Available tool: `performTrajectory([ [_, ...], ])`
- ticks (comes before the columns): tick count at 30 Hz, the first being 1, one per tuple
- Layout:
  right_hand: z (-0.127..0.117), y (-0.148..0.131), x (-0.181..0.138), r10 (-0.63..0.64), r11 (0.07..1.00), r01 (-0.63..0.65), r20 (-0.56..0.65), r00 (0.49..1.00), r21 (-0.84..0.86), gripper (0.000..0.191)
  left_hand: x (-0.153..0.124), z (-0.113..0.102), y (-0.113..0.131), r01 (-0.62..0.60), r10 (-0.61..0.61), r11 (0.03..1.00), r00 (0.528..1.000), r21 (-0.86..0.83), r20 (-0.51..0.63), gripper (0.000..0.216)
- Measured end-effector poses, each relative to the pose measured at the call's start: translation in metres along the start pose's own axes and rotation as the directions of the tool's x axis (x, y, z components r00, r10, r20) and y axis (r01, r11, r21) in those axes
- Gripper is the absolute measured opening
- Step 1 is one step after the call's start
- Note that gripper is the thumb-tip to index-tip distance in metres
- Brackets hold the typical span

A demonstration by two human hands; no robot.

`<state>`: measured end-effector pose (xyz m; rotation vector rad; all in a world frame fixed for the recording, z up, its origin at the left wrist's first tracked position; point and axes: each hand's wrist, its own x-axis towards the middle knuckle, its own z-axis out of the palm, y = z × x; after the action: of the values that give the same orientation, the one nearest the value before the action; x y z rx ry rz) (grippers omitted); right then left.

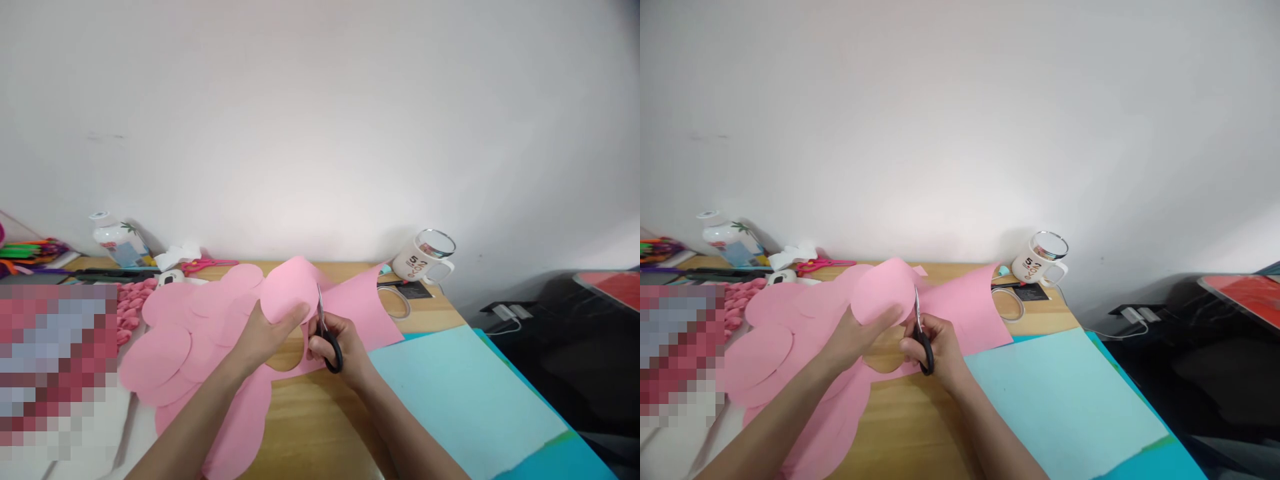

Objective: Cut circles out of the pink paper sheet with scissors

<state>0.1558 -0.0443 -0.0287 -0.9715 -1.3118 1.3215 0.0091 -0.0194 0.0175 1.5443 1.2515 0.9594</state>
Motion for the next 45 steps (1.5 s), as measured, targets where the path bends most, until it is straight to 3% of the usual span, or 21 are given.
performTrajectory([
  [8, -0.005, 0.002, 0.002, -0.016, 0.999, 0.018, -0.070, 0.997, 0.028, 0.031, -0.005, 0.000, 0.011, 0.080, -0.079, 0.997, 0.994, -0.007, 0.078, 0.032],
  [12, -0.005, -0.001, 0.002, -0.024, 0.999, 0.026, -0.053, 0.998, 0.023, 0.034, -0.005, -0.002, 0.015, 0.062, -0.057, 0.998, 0.987, -0.031, 0.152, 0.031],
  [18, -0.004, -0.003, 0.001, -0.036, 0.999, 0.036, -0.032, 0.999, -0.008, 0.036, -0.003, -0.003, 0.011, 0.031, -0.013, 0.994, 0.985, -0.102, 0.172, 0.038],
  [26, -0.004, -0.003, 0.001, -0.033, 0.999, 0.032, -0.028, 0.999, -0.033, 0.034, -0.002, -0.005, 0.012, 0.007, 0.011, 0.995, 0.984, -0.100, 0.178, 0.035],
  [31, -0.004, -0.002, 0.000, -0.013, 1.000, 0.012, -0.031, 0.999, -0.029, 0.029, -0.002, -0.005, 0.006, -0.056, 0.064, 0.996, 0.991, -0.072, 0.119, 0.029],
  [39, -0.004, -0.002, 0.001, 0.015, 1.000, -0.016, -0.061, 0.998, -0.019, 0.027, -0.001, -0.007, 0.003, 0.002, -0.002, 1.000, 0.997, 0.001, 0.083, 0.036],
  [45, -0.003, -0.003, 0.001, 0.010, 1.000, -0.011, -0.056, 0.998, -0.013, 0.026, 0.000, -0.007, 0.000, -0.025, 0.024, 1.000, 0.997, 0.010, 0.073, 0.035],
])
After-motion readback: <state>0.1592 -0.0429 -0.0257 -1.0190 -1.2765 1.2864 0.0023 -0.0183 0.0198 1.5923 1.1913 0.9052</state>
